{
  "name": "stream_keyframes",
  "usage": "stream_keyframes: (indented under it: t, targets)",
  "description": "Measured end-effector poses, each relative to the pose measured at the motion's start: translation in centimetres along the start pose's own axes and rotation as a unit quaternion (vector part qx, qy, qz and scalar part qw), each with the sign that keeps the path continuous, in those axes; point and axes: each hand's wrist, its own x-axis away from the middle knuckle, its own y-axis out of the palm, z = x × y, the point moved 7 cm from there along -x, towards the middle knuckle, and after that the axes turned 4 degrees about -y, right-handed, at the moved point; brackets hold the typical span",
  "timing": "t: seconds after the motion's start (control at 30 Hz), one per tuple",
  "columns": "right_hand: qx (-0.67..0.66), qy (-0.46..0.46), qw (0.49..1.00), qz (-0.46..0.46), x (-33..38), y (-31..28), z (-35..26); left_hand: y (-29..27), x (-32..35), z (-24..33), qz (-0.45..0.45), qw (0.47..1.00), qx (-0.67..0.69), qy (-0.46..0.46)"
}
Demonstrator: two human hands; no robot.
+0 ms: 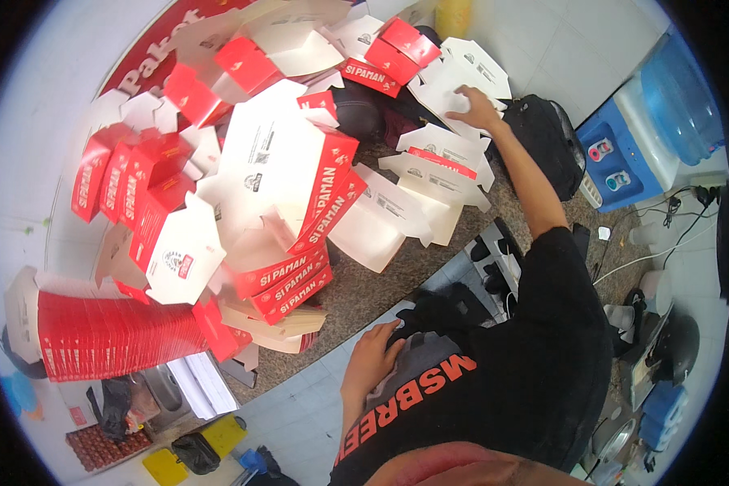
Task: The person assembles red and white branded food boxes by hand. They pick up flat-packed cardboard pieces, fold them into box shapes, and place the finished boxes onto a growing pile on the counter.
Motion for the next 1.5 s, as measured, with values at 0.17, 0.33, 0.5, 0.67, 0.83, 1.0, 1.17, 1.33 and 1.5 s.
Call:
stream_keyframes:
  t: [0.17,0.33,0.5,0.67,0.83,1.0,1.17,1.33,1.5]
  targets:
    - [0.043,0.046,0.998,-0.031,-1.7,3.2,-3.5,0.9,-1.9,1.2,-0.037,0.999,-0.020,-0.012]
    - [0.010,-0.006,1.000,0.028,-1.7,2.9,-2.2,0.6,-2.4,1.6,-0.020,0.999,-0.026,-0.041]
    - [-0.015,0.111,0.975,0.191,-1.8,-5.1,1.8,0.3,-2.8,1.1,-0.018,0.999,-0.016,-0.043]
    - [-0.072,0.228,0.961,0.137,-2.9,-8.2,7.0,0.3,-2.9,0.8,-0.007,0.999,-0.011,-0.045]
    - [-0.370,0.273,0.876,0.148,-2.5,-7.3,10.6,-0.1,-3.2,0.7,-0.013,0.999,0.001,-0.046]
    - [-0.461,0.274,0.834,0.133,-2.9,-6.8,11.2,-0.3,-3.5,0.9,-0.007,0.999,-0.001,-0.039]
    - [-0.415,0.237,0.858,0.189,-3.1,-6.6,13.3,-0.6,-4.1,1.3,-0.014,0.999,-0.010,-0.039]
    - [-0.491,0.229,0.812,0.215,-2.9,-5.8,14.5,-0.8,-4.7,1.5,-0.013,0.999,-0.011,-0.039]
    - [-0.507,0.220,0.828,0.097,-3.9,-5.5,12.1,-0.7,-5.2,1.4,-0.018,0.999,0.000,-0.036]
